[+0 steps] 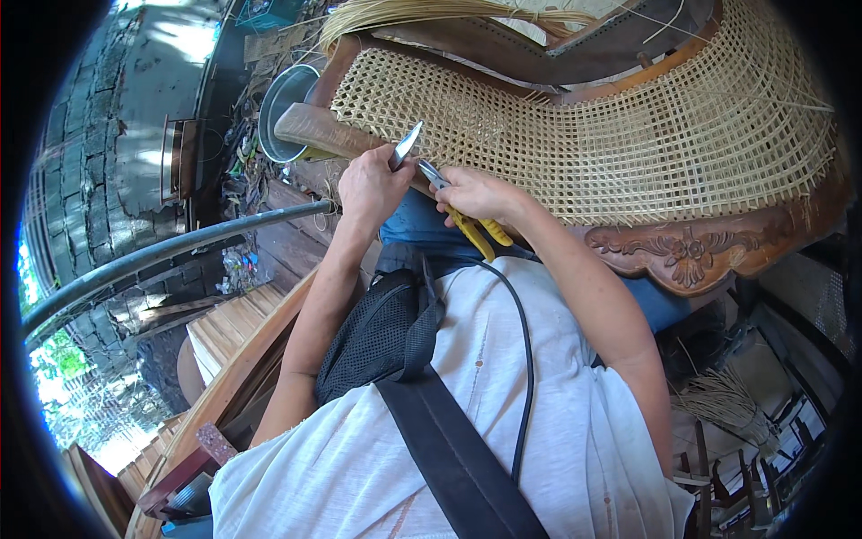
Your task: The person is weaving rattan strips into the seat frame of a wooden chair.
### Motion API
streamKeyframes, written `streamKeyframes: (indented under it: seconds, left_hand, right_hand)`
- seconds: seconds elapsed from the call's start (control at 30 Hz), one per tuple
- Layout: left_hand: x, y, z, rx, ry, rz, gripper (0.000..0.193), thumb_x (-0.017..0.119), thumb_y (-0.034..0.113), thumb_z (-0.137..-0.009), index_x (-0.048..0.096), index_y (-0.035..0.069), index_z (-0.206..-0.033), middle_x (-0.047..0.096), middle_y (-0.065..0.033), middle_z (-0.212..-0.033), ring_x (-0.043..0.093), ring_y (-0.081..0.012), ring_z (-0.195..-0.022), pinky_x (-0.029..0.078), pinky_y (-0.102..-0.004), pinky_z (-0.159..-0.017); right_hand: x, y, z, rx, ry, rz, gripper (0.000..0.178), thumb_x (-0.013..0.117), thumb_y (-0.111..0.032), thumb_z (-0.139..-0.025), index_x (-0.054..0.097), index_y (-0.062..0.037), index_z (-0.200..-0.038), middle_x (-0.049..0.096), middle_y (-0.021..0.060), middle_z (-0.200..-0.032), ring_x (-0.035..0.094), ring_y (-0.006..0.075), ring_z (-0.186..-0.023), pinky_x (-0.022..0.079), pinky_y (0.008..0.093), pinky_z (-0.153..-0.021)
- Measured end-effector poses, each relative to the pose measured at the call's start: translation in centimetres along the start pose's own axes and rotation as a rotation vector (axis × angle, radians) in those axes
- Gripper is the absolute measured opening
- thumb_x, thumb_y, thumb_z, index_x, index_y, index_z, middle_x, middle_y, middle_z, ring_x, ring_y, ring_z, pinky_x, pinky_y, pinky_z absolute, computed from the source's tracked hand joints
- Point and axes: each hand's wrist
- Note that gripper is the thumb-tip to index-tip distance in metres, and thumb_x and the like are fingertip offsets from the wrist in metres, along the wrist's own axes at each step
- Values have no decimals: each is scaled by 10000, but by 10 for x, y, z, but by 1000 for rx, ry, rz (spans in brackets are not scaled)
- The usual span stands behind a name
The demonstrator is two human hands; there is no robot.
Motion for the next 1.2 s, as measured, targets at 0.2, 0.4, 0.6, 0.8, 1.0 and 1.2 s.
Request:
streamKeyframes:
  seconds: [0.2, 0.4, 0.6, 0.8, 1.0, 1.2]
  left_hand:
    - [3, -3, 0, 12, 7, 7, 329, 678, 359, -843, 678, 32, -802, 676, -205, -742, 676, -396, -774, 522, -478, -715]
    - [2, -6, 1, 18, -26, 88, 334, 665, 348, -856, 667, 20, -792, 665, -208, -718, 670, -405, -761, 517, -480, -710]
    - [-4, -7, -8, 43, -28, 252, 310, 640, 319, -851, 656, 11, -832, 655, -223, -741, 658, -416, -765, 504, -475, -709]
    - [-6, -20, -4, 85, -36, 255, 280, 618, 307, -848, 671, 37, -897, 659, -223, -776, 659, -405, -782, 505, -465, -721]
    - [-14, -26, -11, 12, 83, 288, 335, 597, 315, -886, 610, -14, -827, 620, -220, -709, 631, -396, -702, 482, -456, -669]
    - [-13, -35, -19, -39, 268, 458, 337, 609, 313, -900, 593, -9, -805, 594, -213, -684, 626, -367, -668, 470, -445, -640]
  right_hand:
    - [1, -8, -10, -5, -52, -31, 263, 447, -135, -967, 499, 30, -1165, 597, 114, -917, 655, 213, -784, 554, 338, -680]
    - [7, -22, 5, 50, 28, -17, 187, 463, -175, -973, 517, -28, -1075, 591, 84, -853, 641, 179, -748, 537, 341, -584]
    - [-1, 5, 103, -19, 293, 496, 293, 483, -274, -1002, 509, 16, -1029, 616, 270, -895, 607, 457, -862, 459, 499, -775]
    - [49, 84, 252, 370, 472, 654, 463, 505, -221, -986, 413, -17, -1392, 518, 266, -1200, 560, 445, -1053, 468, 485, -919]
    - [20, 48, 224, 225, 399, 968, 346, 548, -180, -948, 571, -35, -1262, 611, 164, -1060, 582, 360, -1029, 507, 449, -847]
    - [-11, 11, 19, -376, 382, 75, 224, 599, -170, -954, 669, -33, -1117, 687, 59, -863, 633, 139, -721, 519, 275, -684]
Point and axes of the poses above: each hand's wrist, its own z-axis away from the middle knuckle, its own x-axis out of the palm, y = z × x
